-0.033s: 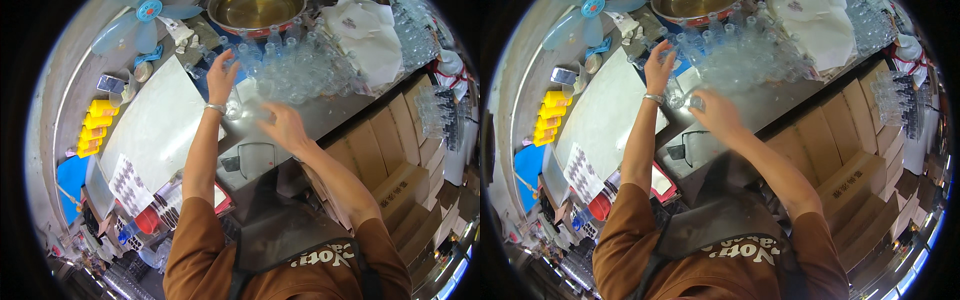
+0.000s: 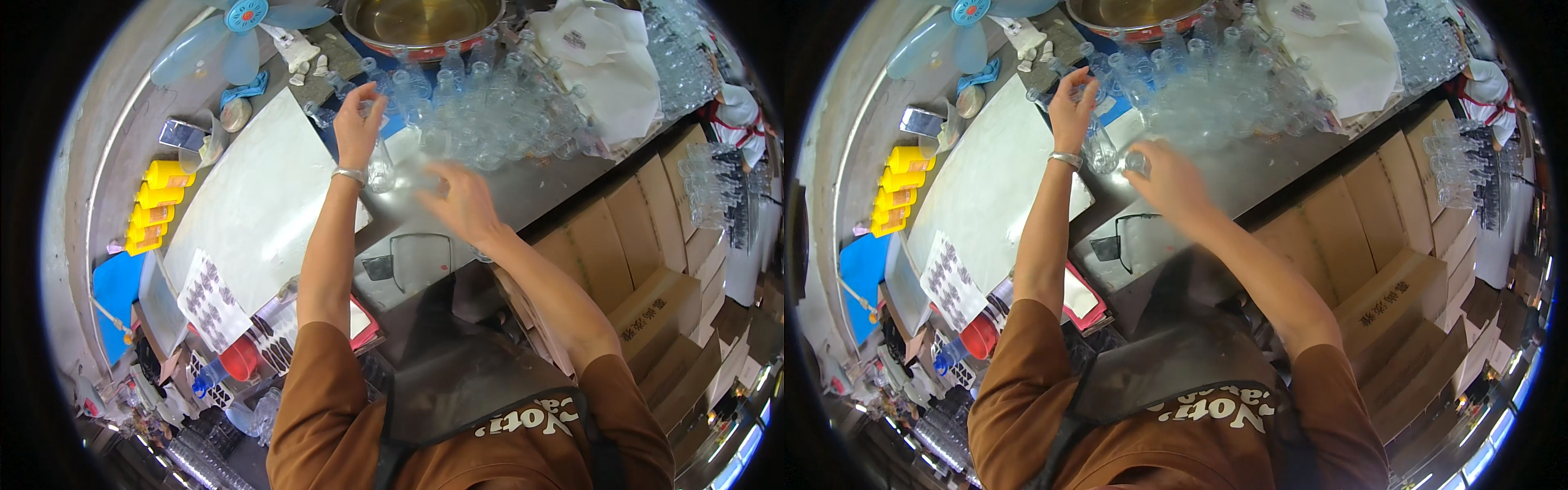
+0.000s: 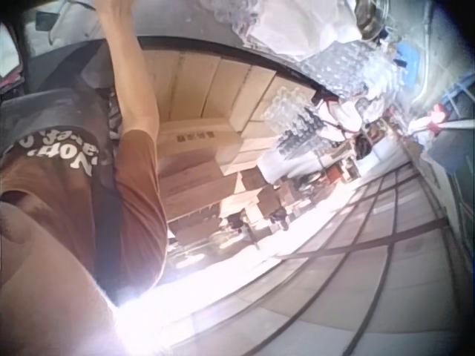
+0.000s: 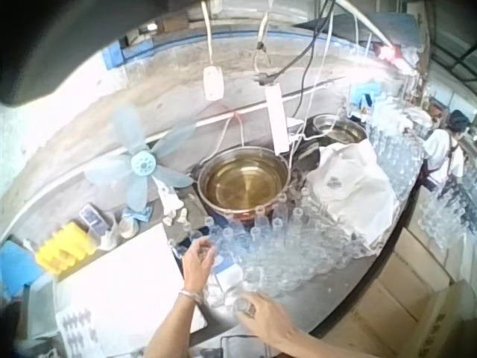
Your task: The person applies labels to clear plastic bottles using a label applicator and wipes them with a cloth. They then place the labeled bottles into a cardboard box with internal dividers.
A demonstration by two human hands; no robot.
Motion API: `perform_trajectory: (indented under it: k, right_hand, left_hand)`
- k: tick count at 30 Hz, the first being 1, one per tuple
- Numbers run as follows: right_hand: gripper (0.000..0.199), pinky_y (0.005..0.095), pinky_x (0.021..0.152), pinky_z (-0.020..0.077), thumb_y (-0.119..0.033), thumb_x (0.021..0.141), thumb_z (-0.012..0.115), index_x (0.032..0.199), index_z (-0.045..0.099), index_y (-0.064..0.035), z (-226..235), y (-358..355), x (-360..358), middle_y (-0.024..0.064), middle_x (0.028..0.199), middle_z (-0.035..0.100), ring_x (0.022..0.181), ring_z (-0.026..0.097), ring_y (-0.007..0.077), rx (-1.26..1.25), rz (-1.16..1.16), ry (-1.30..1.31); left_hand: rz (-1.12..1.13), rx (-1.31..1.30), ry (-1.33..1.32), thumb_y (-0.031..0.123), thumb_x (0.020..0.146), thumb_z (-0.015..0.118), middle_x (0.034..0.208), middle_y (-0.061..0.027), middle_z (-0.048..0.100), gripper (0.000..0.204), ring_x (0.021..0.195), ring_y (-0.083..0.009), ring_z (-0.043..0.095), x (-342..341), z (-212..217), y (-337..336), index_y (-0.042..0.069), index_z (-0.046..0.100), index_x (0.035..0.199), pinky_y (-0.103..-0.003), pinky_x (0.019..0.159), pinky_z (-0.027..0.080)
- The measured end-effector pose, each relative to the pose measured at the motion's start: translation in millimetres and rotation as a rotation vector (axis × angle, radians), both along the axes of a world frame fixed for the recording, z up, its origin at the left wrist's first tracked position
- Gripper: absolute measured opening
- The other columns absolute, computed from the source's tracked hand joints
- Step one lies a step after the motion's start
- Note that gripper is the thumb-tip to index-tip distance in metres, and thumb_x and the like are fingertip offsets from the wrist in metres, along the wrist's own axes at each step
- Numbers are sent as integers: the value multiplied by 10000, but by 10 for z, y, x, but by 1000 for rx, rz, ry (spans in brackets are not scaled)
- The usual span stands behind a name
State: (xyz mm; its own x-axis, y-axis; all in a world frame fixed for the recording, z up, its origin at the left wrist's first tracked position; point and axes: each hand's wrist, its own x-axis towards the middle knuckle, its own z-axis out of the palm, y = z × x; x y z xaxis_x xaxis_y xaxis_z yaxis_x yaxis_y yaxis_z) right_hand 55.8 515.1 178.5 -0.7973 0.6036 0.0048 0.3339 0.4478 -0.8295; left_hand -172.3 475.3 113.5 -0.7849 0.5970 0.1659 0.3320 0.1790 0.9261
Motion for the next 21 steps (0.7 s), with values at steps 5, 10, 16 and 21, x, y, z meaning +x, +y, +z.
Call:
perform_trajectory:
  k: [5,10,16,21]
  right_hand:
    - [380,407,713,507,-204,762,787,1092,671,-57,-411,-20,-584,134,935,655,798,640,311,-15,-115,107]
    - [377,423,712,497,-188,771,788,1104,650,-81,-582,31,-1042,120,907,606,812,621,324,-39,-211,49]
    - [373,426,701,495,-158,770,791,1101,645,-66,-750,155,-1323,114,898,601,807,613,323,86,-210,162]
    - [423,410,711,493,-187,791,773,1173,639,-63,-940,177,-1239,99,846,587,745,594,278,77,-159,288]
  left_hand:
    - [98,7,92,223,882,736,860,-90,718,209,795,-192,675,-337,-206,88,35,705,970,-317,779,519]
    - [72,51,73,234,876,741,866,-87,713,226,801,-186,647,-420,-350,244,29,706,963,-310,810,502]
    - [54,60,-8,264,892,716,979,-106,709,269,895,-196,654,-551,-514,292,33,710,1030,-313,867,498]
    - [76,95,-37,331,961,650,1141,-108,689,422,1023,-170,630,-479,-410,187,12,654,1237,-300,917,481]
